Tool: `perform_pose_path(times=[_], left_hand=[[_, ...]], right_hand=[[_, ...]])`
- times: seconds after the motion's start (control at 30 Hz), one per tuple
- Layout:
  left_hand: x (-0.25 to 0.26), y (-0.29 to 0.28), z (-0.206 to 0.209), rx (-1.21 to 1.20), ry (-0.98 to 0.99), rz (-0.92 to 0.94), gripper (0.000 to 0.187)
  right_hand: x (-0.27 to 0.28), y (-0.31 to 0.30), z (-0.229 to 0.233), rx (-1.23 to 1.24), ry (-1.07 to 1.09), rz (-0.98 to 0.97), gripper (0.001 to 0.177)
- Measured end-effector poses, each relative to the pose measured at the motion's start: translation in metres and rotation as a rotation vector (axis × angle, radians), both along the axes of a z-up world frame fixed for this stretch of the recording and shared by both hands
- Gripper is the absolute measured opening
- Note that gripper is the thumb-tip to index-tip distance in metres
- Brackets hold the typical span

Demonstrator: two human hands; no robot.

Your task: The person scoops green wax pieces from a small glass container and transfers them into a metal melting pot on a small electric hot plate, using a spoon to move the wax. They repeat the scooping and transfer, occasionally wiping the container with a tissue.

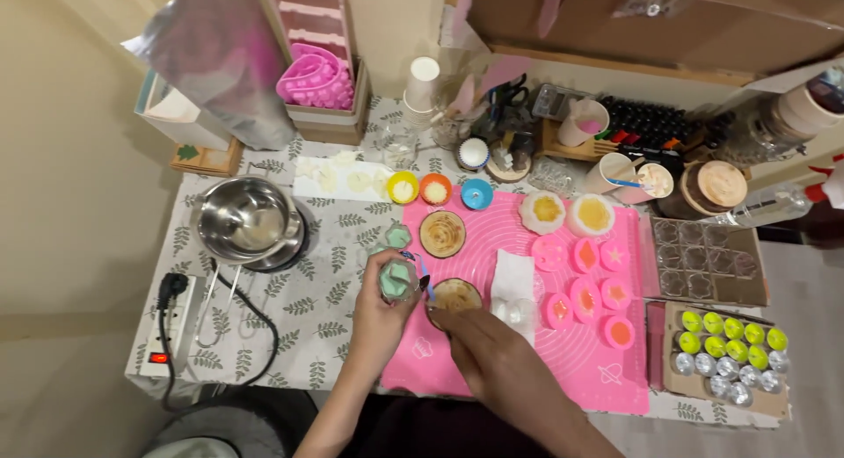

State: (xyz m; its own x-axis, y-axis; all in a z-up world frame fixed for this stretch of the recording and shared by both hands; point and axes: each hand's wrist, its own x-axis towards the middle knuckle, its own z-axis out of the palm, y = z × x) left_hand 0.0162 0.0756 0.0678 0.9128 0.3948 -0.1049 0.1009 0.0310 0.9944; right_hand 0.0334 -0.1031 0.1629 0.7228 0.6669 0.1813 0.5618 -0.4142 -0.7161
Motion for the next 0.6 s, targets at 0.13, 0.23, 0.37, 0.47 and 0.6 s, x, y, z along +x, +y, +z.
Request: perform_pose_path(times=[0.13,0.23,0.37,0.47,0.6], left_hand=[[-0.003,0.017,0.008,0.075,-0.006,0.007,0.049],[-0.008,0.028,0.01,0.002,0.03,-0.009,0.048],[-0.014,0.04,0.011,0.04,0.019,-0.002,0.047],[-0.017,0.048,0.015,0.012,0.038,-0.01,0.047],[-0.023,0.057,0.012,0.124,-0.003,0.0,0.049]], right_hand=[[0.006,0.022,0.008,-0.266,0.054,-0.106,0.033],[0.008,0.037,0.008,-0.271,-0.248,-0.002,0.034],[0.01,0.053,0.008,-0.317,-0.299,0.035,0.028],[0.008,0.061,0.006,-0.352,-0.334,0.072,0.031],[0.003,0.071,0.0,-0.362,-0.448,0.133,0.038]])
